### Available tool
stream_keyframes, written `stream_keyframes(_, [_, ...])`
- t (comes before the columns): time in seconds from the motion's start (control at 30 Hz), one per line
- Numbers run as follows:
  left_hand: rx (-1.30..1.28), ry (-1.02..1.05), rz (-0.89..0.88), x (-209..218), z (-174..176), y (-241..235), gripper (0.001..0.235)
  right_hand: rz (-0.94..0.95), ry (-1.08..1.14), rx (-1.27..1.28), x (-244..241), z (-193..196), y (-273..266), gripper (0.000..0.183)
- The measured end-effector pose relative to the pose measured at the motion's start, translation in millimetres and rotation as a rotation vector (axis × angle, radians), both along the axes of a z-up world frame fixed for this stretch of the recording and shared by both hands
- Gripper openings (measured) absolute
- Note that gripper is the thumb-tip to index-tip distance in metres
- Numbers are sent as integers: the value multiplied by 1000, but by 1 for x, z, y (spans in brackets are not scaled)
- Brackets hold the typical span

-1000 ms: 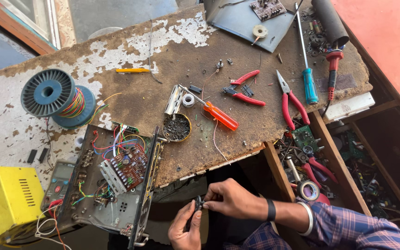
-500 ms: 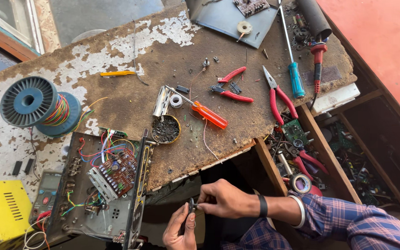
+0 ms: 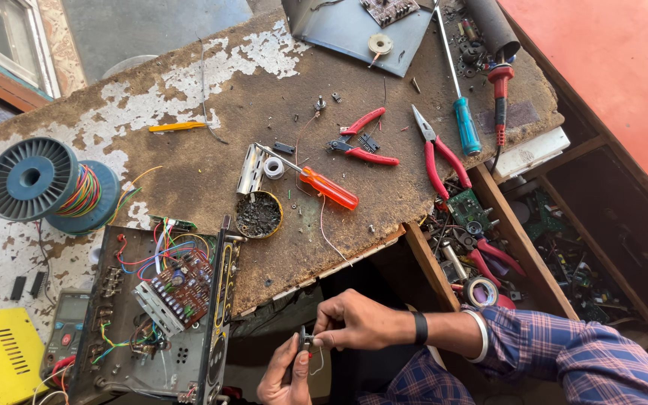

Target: The person uses a screwdriver to remove screws from a metal chassis and detaches a small component. They then strip the ends of a white wire and use pliers to crimp a connector onto the wire. The work is performed on a cluttered workbench with various tools and electronic parts visible.

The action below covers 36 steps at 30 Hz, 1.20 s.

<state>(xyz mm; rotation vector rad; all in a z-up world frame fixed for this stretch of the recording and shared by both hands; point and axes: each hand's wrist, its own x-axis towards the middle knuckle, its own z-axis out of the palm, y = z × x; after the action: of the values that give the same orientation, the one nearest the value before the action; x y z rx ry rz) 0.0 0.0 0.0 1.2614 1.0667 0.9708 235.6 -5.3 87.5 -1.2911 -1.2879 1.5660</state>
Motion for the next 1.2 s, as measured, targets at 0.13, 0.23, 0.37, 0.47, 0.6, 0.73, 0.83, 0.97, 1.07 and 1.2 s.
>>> stream_keyframes(0.13, [23, 182, 6, 7, 9, 0, 27, -45, -439, 440, -7, -1, -7, 20])
stream_keyframes(0.23, [79, 219, 3, 9, 14, 1, 27, -102, -384, 360, -9, -1, -6, 21])
stream_keyframes(0.37, [-1, 72, 15, 8, 16, 1, 27, 2, 171, -202, -2, 3, 4, 24])
stream_keyframes(0.47, [42, 92, 14, 6, 17, 0, 27, 54, 175, -154, 1, 8, 5, 24])
stream_keyframes(0.6, [98, 190, 7, 6, 22, 1, 25, 52, -17, 84, 1, 13, 3, 22])
stream_keyframes(0.73, [139, 225, 14, 10, 24, -2, 26, -3, -343, 412, -4, 14, -1, 18])
stream_keyframes(0.83, [207, 250, 39, 12, 21, -4, 26, -46, -419, 417, -8, 15, -2, 19])
stream_keyframes(0.97, [100, 164, 15, 6, 11, -2, 27, -13, -170, 120, -1, 19, 4, 22])
stream_keyframes(1.07, [53, 124, 5, 1, -3, -2, 28, 51, -61, -31, 4, 21, 8, 24])
stream_keyframes(1.2, [176, 182, -53, -8, -26, -2, 28, 69, -161, 182, 5, 21, 6, 21])
